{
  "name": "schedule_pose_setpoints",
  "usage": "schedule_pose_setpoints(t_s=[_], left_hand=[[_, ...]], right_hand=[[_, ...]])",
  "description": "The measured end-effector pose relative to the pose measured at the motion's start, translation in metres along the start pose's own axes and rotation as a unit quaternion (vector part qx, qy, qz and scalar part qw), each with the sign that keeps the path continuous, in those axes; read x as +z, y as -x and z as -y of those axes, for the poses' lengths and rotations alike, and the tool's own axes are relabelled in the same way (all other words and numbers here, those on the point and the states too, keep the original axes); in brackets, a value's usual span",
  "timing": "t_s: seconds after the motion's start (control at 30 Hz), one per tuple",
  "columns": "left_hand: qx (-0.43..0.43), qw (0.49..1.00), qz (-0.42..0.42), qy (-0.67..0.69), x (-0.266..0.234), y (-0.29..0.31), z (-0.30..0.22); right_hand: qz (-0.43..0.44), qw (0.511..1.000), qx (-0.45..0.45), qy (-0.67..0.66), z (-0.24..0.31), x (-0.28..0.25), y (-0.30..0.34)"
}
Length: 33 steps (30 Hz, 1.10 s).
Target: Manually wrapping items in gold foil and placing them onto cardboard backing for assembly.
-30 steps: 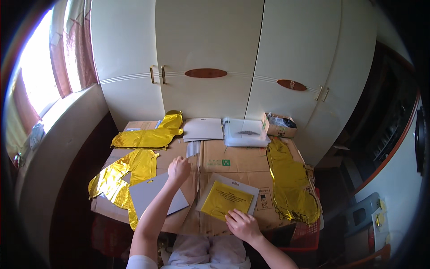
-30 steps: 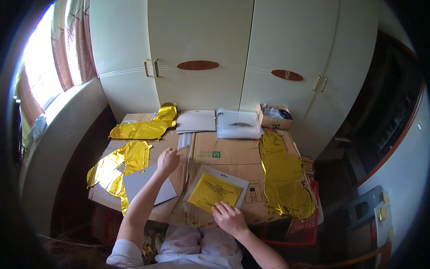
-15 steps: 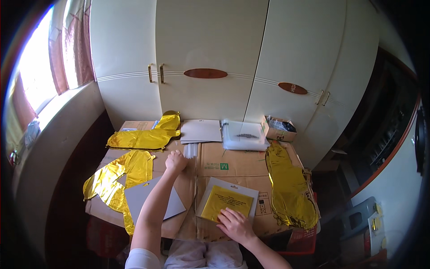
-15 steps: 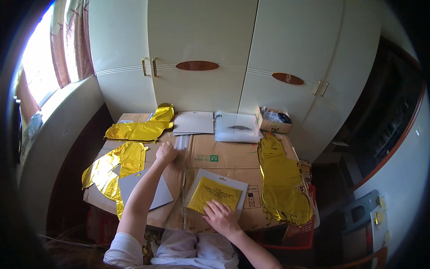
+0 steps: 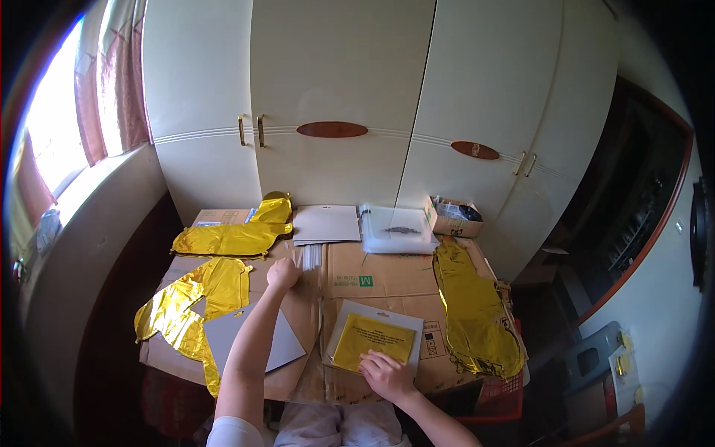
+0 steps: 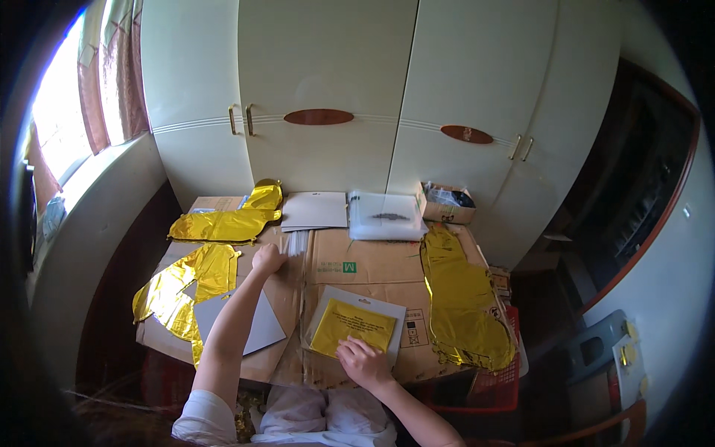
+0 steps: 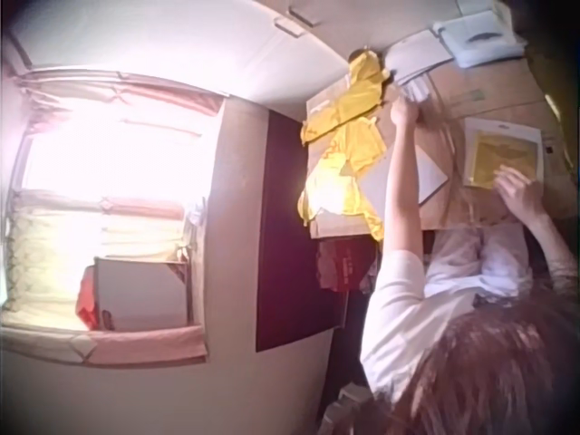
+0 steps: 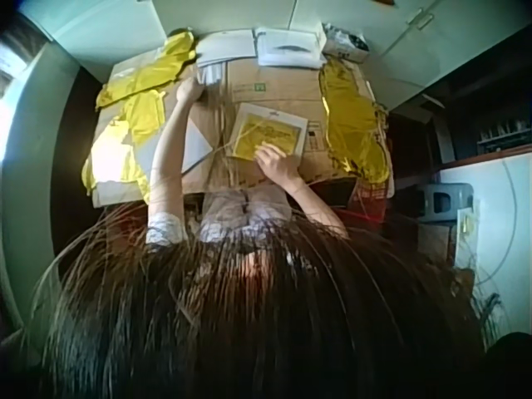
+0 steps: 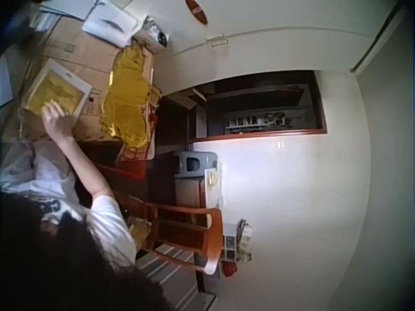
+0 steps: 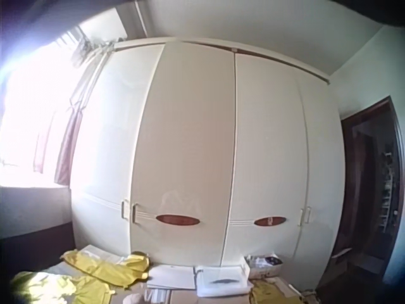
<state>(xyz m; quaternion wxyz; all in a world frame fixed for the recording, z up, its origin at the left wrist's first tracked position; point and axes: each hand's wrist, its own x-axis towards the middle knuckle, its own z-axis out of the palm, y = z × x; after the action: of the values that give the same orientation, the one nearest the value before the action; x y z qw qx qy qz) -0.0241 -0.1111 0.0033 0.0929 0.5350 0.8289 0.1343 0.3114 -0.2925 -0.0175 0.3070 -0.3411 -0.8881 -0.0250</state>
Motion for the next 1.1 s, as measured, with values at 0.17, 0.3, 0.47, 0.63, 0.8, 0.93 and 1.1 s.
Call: schedule_pose_setpoints(t_s=[0.17, 0.3, 0.47, 0.63, 0.8, 0.93, 1.1], left_hand=[[0.003, 1.0, -0.01, 0.025, -0.006, 0.002, 0.0], [0.003, 0.999, -0.016, 0.029, -0.008, 0.004, 0.004], [0.011, 0.998, -0.051, 0.038, -0.011, 0.017, 0.018], [0.174, 0.967, -0.023, 0.184, -0.035, 0.129, 0.016], [0.246, 0.955, 0.028, 0.163, -0.034, 0.273, 0.02], [0.276, 0.947, 0.024, 0.164, -0.014, 0.299, 0.015], [0.318, 0.937, -0.014, 0.145, -0.006, 0.296, 0.007]], right_hand=[[-0.013, 1.0, -0.001, 0.019, 0.002, -0.002, 0.002], [-0.019, 1.0, -0.012, 0.017, 0.003, -0.003, 0.001], [-0.032, 0.999, -0.031, 0.008, -0.001, -0.001, -0.001], [-0.027, 0.999, -0.013, 0.012, -0.002, -0.002, 0.0], [-0.061, 0.998, -0.027, 0.019, 0.003, 0.004, -0.001], [-0.053, 0.998, -0.025, 0.025, 0.002, 0.0, -0.001], [-0.046, 0.999, -0.009, 0.021, -0.003, 0.005, 0.003]])
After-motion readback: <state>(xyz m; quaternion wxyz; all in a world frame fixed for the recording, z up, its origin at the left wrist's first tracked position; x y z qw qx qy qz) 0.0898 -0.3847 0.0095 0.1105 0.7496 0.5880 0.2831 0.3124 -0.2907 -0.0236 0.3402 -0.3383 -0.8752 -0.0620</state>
